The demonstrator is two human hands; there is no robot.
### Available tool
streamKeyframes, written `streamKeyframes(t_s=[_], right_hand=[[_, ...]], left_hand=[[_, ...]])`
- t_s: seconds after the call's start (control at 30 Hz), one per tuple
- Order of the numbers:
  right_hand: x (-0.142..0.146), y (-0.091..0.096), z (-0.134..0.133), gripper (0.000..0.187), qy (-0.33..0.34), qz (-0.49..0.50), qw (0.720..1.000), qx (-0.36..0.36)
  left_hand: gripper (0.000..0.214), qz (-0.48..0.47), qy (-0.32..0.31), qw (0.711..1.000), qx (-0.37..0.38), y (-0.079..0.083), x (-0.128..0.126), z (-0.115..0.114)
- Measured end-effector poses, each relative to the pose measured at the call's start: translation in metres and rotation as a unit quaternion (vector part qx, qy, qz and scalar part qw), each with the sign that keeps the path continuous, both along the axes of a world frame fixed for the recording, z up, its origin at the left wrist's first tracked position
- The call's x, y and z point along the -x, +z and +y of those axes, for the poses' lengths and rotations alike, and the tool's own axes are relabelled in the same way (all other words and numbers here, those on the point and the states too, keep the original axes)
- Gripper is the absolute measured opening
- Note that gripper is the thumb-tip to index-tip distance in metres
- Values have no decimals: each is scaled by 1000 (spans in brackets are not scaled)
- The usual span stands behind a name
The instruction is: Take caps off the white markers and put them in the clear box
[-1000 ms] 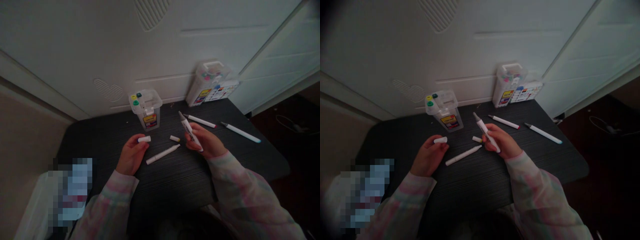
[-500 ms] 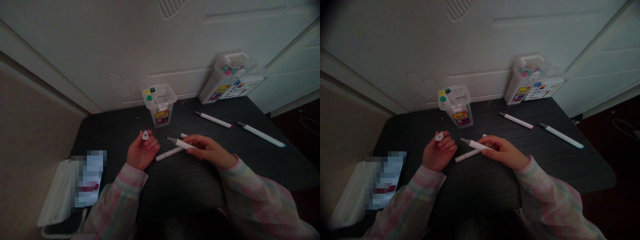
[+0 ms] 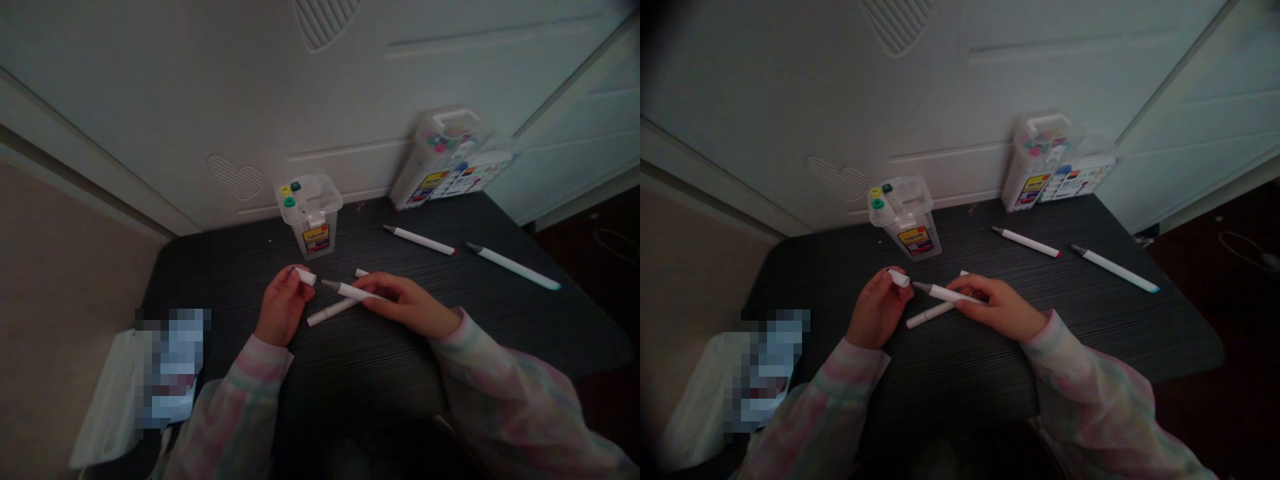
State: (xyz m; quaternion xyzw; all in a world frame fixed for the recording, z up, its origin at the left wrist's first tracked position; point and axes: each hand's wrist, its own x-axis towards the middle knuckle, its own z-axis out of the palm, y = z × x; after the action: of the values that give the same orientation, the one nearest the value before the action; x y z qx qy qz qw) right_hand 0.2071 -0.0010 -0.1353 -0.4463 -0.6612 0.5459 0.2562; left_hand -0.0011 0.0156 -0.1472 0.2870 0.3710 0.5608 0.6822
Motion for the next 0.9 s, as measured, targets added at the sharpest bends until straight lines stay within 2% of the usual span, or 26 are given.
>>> streamKeyframes(t_s=[0.23,0.4,0.57,0.73,0.9], right_hand=[[1,1,1,29,9,3,1000,-18],[2,1,1,29,6,-15,1000,-9],[3,3,0,27,11,23,998,60],[7,7,-1,23,3,71,991,114],[7,5,-2,20,-2,86,989,118]], left_hand=[[18,51,-6,999,1,1,-1,-2],[21,154,-58,986,-7,-2,1,-7],[21,260,-124,957,-42,3,3,-12],[20,290,-127,947,-55,11,1,-15],[19,310,-122,940,-71,13,-1,-17]])
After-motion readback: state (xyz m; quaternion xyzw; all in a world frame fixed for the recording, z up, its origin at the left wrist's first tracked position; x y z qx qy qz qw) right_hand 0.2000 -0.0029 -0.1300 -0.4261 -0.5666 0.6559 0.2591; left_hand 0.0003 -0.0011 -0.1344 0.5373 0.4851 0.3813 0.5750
